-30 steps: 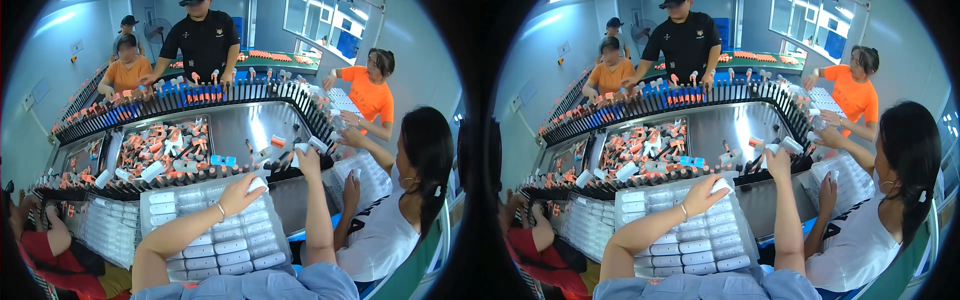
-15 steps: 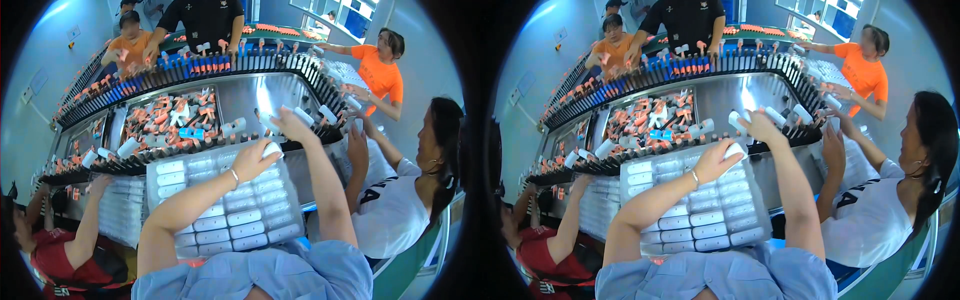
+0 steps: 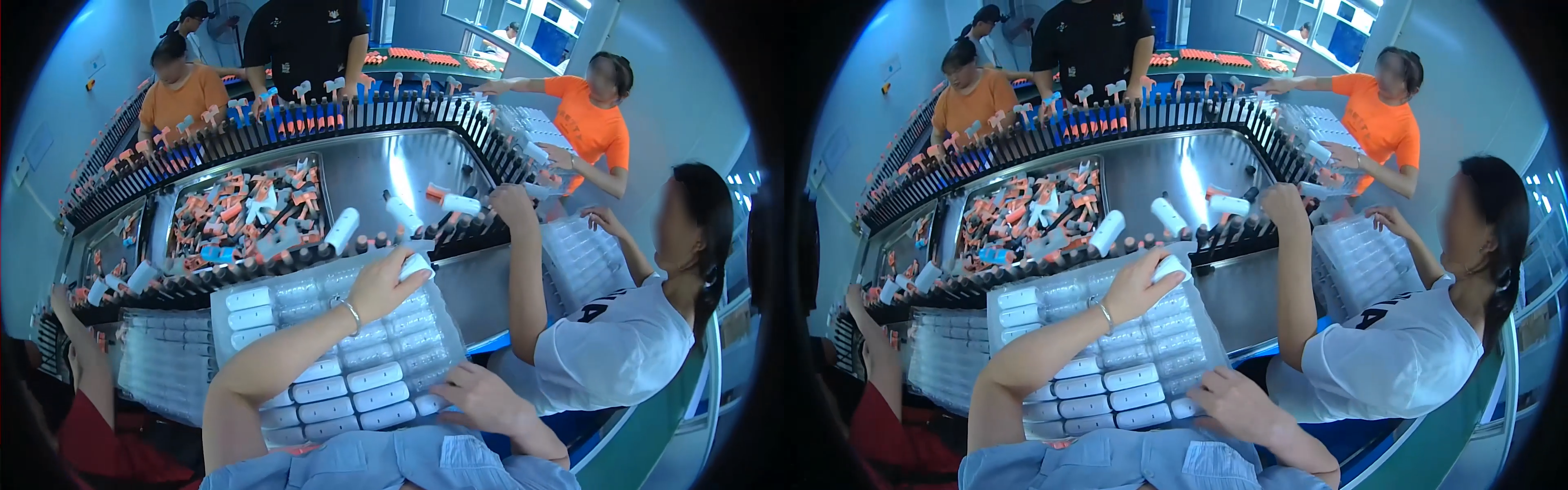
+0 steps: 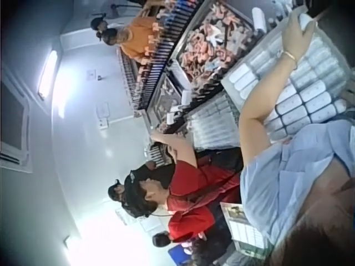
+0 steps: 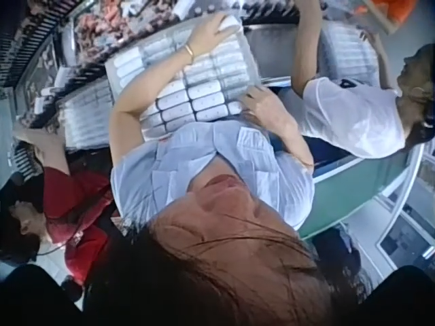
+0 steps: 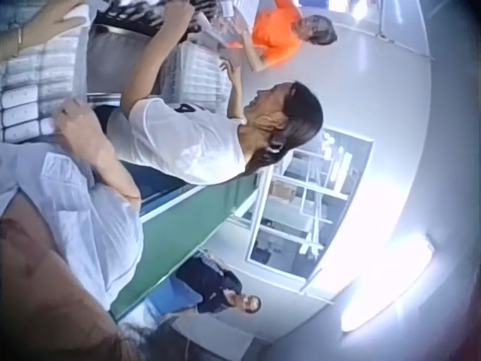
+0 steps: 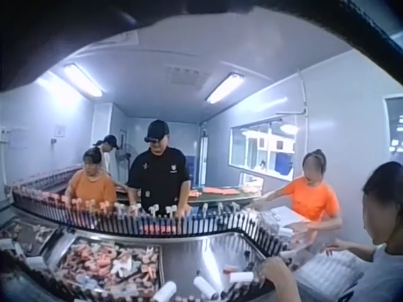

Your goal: Sorting and placing small white and orange plastic components into partitioned white trays on an assembly line.

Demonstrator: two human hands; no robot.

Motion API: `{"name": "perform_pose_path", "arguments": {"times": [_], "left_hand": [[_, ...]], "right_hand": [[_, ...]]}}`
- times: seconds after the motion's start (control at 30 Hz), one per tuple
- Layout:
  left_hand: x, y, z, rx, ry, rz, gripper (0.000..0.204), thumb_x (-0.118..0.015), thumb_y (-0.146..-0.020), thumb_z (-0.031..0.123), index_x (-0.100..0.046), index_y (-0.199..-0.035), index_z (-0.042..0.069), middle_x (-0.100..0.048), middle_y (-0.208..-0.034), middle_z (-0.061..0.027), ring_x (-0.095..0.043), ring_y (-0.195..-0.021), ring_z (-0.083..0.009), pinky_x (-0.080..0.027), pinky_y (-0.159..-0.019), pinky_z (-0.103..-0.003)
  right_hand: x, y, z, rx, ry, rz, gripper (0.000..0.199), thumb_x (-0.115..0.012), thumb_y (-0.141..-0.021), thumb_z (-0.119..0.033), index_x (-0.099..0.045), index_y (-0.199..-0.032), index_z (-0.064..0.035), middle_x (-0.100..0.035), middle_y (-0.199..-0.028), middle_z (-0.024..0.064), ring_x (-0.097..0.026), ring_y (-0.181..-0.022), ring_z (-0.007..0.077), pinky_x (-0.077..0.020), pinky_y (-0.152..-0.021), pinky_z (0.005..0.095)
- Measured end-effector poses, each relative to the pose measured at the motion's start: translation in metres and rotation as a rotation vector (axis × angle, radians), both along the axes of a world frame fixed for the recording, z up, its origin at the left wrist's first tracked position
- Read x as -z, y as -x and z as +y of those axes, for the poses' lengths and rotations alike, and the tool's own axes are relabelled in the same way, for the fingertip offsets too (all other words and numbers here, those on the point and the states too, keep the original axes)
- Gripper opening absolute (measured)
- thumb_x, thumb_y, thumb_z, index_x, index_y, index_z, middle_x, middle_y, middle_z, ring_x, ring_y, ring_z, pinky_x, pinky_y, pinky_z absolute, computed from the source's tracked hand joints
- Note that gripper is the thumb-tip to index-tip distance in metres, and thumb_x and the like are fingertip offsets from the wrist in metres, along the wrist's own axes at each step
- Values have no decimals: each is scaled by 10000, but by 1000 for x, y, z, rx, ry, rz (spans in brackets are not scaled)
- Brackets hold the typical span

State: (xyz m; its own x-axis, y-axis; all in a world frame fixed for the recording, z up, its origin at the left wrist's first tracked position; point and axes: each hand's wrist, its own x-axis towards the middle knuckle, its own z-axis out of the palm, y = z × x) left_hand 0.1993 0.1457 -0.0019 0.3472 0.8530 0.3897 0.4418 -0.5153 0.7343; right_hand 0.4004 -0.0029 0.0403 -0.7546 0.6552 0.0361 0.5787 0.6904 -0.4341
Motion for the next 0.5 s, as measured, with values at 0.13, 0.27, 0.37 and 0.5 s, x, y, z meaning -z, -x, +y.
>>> {"name": "perform_pose_path", "arguments": {"times": [0.13,0.27,0.37,0.5], "left_hand": [[0,-1,0,-10,-6,-18,396,-579,-841,394,-508,-1044,61,-629,-865,-167,-612,-761,-359,-470,-640,-416],[-2,0,0,-3,-6,7,387,-577,-843,392,-501,-1047,72,-627,-885,-159,-612,-767,-357,-474,-640,-415],[1,0,3,-5,-36,3,381,-575,-846,389,-498,-1046,74,-626,-882,-158,-613,-766,-355,-475,-635,-413],[1,1,5,3,13,5,384,-568,-851,390,-496,-1049,69,-626,-881,-166,-615,-768,-355,-474,-637,-413]], "right_hand": [[-4,5,-2,4,-22,-57,349,-727,-659,-175,-572,-939,-34,-496,-862,102,-508,-823,262,-443,-742,343],[-26,-6,7,86,39,308,391,-669,-782,-195,-509,-1063,24,-528,-988,154,-532,-909,327,-448,-787,373],[-39,-15,17,367,226,401,426,-633,-824,-202,-479,-1147,27,-560,-994,188,-569,-872,347,-466,-764,373],[-17,-39,77,575,-396,403,358,-617,-788,-49,-513,-1127,-2,-592,-1009,151,-603,-904,272,-464,-781,332]]}}
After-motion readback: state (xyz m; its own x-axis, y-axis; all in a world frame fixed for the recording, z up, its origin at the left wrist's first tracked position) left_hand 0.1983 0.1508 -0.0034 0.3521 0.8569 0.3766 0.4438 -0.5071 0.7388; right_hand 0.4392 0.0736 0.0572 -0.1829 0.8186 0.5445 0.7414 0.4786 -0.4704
